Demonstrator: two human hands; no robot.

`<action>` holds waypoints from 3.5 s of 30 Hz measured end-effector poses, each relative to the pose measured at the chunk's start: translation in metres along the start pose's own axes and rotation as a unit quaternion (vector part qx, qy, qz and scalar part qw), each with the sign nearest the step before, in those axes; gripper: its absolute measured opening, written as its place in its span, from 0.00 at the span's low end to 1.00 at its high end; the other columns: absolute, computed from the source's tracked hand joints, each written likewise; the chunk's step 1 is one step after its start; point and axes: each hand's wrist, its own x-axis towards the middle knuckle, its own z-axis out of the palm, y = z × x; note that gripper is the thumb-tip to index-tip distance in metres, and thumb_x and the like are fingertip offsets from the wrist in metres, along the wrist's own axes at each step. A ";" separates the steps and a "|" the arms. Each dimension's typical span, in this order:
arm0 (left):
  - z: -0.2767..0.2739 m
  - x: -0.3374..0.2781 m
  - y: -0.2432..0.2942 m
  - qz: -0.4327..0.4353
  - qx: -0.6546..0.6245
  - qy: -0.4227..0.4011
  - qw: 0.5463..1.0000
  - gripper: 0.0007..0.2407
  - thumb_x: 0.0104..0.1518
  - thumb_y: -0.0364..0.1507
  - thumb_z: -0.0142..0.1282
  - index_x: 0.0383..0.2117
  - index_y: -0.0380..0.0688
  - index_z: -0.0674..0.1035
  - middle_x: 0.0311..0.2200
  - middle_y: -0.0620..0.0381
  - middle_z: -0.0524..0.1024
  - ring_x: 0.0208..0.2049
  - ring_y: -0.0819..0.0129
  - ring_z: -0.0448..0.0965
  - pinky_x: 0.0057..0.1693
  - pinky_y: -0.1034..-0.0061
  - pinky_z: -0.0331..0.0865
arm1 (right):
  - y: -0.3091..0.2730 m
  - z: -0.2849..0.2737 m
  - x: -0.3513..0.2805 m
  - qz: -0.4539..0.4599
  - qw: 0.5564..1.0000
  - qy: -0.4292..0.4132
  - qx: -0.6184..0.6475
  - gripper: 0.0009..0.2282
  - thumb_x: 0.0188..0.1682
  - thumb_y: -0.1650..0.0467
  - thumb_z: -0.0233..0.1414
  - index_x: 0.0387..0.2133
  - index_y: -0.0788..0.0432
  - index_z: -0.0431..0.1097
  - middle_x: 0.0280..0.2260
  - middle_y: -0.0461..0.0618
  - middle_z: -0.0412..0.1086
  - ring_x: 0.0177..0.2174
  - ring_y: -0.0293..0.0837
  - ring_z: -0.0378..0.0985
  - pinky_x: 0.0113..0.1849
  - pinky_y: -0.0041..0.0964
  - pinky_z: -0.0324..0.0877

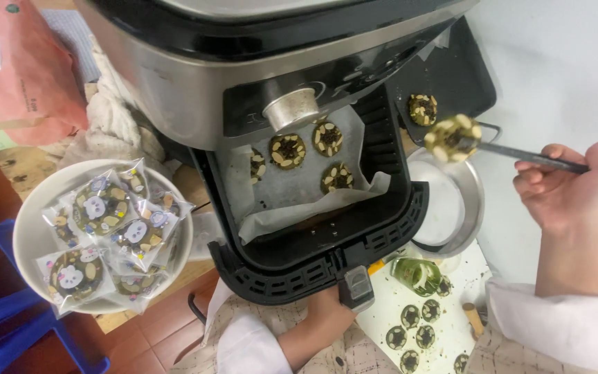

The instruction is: Prepare and bake decorative pastries using an air fryer.

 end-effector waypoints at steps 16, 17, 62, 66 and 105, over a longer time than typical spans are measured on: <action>0.007 -0.004 -0.020 -0.012 0.014 0.003 1.000 0.14 0.49 0.30 0.67 0.40 0.39 0.83 0.39 0.50 0.81 0.42 0.59 0.81 0.48 0.68 0.73 | 0.041 -0.028 0.132 -0.030 0.973 0.223 0.047 0.36 0.57 0.48 0.23 0.41 0.69 0.66 0.34 0.71 0.74 0.34 0.59 0.82 0.36 0.44 0.79; 0.007 -0.004 -0.020 -0.012 0.014 0.005 1.000 0.14 0.49 0.30 0.67 0.40 0.39 0.83 0.39 0.50 0.81 0.42 0.59 0.81 0.48 0.68 0.73 | 0.041 -0.027 0.132 -0.029 0.974 0.222 0.046 0.36 0.57 0.48 0.23 0.41 0.69 0.66 0.34 0.71 0.74 0.34 0.59 0.82 0.36 0.44 0.79; -0.004 0.001 -0.003 0.065 0.041 0.000 0.997 0.17 0.49 0.32 0.68 0.46 0.43 0.83 0.47 0.46 0.78 0.49 0.50 0.75 0.53 0.61 0.67 | 0.075 0.217 -0.059 -0.105 0.825 -0.239 -0.501 0.37 0.54 0.43 0.23 0.38 0.63 0.67 0.37 0.52 0.73 0.38 0.42 0.76 0.36 0.36 0.70; -0.004 0.001 -0.002 0.034 0.020 -0.015 0.999 0.16 0.50 0.32 0.67 0.46 0.43 0.82 0.44 0.49 0.79 0.47 0.54 0.78 0.52 0.63 0.70 | 0.083 0.218 -0.060 -0.075 0.803 -0.197 -0.558 0.37 0.52 0.44 0.23 0.37 0.62 0.68 0.34 0.52 0.73 0.36 0.42 0.77 0.35 0.36 0.71; -0.002 0.004 0.004 -0.008 0.028 -0.030 0.999 0.18 0.50 0.30 0.67 0.49 0.42 0.81 0.46 0.47 0.78 0.49 0.53 0.76 0.55 0.64 0.67 | 0.119 0.224 -0.054 0.137 0.908 -0.286 -0.272 0.44 0.43 0.36 0.17 0.31 0.61 0.67 0.27 0.54 0.74 0.26 0.40 0.70 0.28 0.32 0.63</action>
